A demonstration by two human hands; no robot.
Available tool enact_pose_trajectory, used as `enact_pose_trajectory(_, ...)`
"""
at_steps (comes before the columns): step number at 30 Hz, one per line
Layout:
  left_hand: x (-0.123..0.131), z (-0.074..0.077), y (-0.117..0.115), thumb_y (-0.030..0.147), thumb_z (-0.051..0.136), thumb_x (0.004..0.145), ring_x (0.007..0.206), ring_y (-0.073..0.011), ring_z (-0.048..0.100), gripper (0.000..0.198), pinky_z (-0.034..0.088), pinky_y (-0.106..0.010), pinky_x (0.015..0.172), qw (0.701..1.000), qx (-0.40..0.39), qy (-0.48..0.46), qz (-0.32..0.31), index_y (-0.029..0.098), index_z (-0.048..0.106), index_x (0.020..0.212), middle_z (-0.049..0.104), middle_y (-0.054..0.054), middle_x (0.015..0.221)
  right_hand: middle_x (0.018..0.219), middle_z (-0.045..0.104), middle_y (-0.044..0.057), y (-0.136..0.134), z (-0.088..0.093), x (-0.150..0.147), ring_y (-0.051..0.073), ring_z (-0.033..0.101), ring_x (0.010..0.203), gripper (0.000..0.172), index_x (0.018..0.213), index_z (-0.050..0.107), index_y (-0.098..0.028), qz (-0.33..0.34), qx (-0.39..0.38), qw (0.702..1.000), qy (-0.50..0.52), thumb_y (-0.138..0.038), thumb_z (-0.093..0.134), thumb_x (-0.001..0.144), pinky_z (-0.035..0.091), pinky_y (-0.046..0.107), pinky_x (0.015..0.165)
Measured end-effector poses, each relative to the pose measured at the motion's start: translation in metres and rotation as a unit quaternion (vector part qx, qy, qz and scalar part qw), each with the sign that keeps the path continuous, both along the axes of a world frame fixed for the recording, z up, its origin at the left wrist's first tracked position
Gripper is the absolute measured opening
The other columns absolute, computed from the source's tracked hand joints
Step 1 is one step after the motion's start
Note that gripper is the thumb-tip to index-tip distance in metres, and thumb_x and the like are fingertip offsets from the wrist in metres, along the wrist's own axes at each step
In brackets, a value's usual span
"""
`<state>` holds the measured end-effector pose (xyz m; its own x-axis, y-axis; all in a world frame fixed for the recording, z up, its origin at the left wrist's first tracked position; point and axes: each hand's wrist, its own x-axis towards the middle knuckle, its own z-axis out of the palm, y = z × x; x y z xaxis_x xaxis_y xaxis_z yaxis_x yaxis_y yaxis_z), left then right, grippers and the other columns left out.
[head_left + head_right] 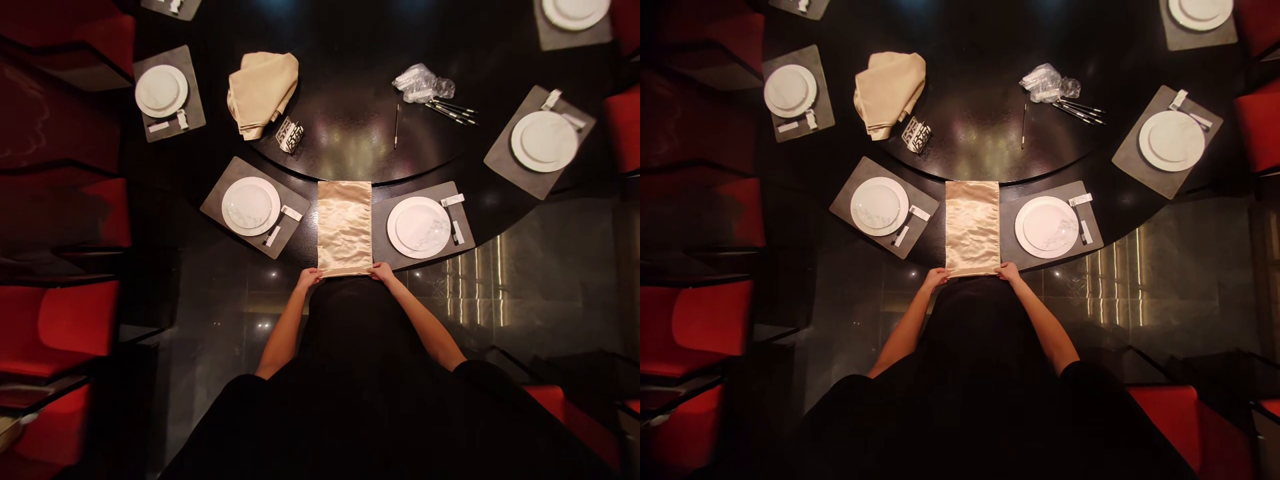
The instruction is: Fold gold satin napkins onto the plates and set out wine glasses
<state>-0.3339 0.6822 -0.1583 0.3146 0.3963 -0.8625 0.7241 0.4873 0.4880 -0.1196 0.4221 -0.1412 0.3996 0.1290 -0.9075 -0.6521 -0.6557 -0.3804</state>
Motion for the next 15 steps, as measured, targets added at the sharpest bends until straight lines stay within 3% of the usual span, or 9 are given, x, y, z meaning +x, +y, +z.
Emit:
enact_pose_trajectory(3, -0.002, 0.005, 0.000, 0.015, 0.098, 0.061, 0.060, -0.0141, 0.070, 0.027, 0.053, -0.022, 0.060, 1.000, 0.008, -0.013, 0.000, 0.014, 0.075, 0.075, 0.075, -0.005, 0.071, 0.054, 0.061, -0.002, -0.001, 0.007, 0.004, 0.014, 0.065, 0.052, 0.043, 0.064, 0.054, -0.019, 0.024, 0.004, 1.000, 0.004, -0.017, 0.097, 0.061, 0.048, 0.017, 0.046)
enact_pose_trajectory(6, -0.001, 0.010, 0.001, 0.015, 0.097, 0.059, 0.060, -0.0147, 0.070, 0.028, 0.055, -0.024, 0.060, 0.999, 0.028, -0.038, 0.013, 0.014, 0.075, 0.076, 0.075, -0.005, 0.071, 0.059, 0.066, -0.001, -0.004, 0.016, 0.012, 0.015, 0.067, 0.060, 0.039, 0.064, 0.060, -0.018, 0.037, 0.029, 0.999, -0.018, -0.022, 0.099, 0.059, 0.052, 0.020, 0.055)
enact_pose_trajectory(8, 0.005, 0.014, 0.005, 0.018, 0.096, 0.062, 0.064, -0.0143, 0.070, 0.028, 0.057, -0.025, 0.064, 0.996, 0.054, -0.062, 0.032, 0.015, 0.076, 0.081, 0.076, -0.004, 0.076, 0.075, 0.074, 0.002, -0.004, 0.023, 0.022, 0.019, 0.073, 0.077, 0.033, 0.070, 0.067, -0.018, 0.036, 0.065, 0.995, -0.071, -0.029, 0.098, 0.061, 0.058, 0.024, 0.069)
enact_pose_trajectory(10, 0.018, 0.021, 0.013, 0.023, 0.094, 0.066, 0.068, -0.0143, 0.070, 0.028, 0.060, -0.027, 0.070, 0.989, 0.095, -0.097, 0.052, 0.017, 0.078, 0.088, 0.077, -0.003, 0.081, 0.104, 0.080, 0.008, -0.002, 0.033, 0.035, 0.024, 0.075, 0.103, 0.031, 0.076, 0.071, -0.020, 0.023, 0.127, 0.976, -0.174, -0.038, 0.094, 0.065, 0.062, 0.031, 0.086)
enact_pose_trajectory(13, 0.044, 0.040, 0.030, 0.034, 0.092, 0.070, 0.075, -0.0183, 0.072, 0.030, 0.062, -0.033, 0.077, 0.961, 0.186, -0.188, 0.076, 0.017, 0.080, 0.092, 0.078, -0.005, 0.086, 0.145, 0.069, 0.013, 0.007, 0.049, 0.056, 0.029, 0.065, 0.133, 0.036, 0.076, 0.068, -0.021, -0.005, 0.239, 0.919, -0.315, -0.051, 0.089, 0.071, 0.058, 0.041, 0.107)
enact_pose_trajectory(15, 0.061, 0.056, 0.041, 0.042, 0.091, 0.074, 0.084, -0.0229, 0.075, 0.032, 0.063, -0.039, 0.083, 0.931, 0.253, -0.252, 0.074, 0.018, 0.080, 0.092, 0.079, -0.009, 0.093, 0.147, 0.067, 0.013, 0.015, 0.059, 0.069, 0.029, 0.061, 0.139, 0.041, 0.076, 0.065, -0.022, -0.011, 0.290, 0.899, -0.327, -0.056, 0.088, 0.073, 0.053, 0.044, 0.116)
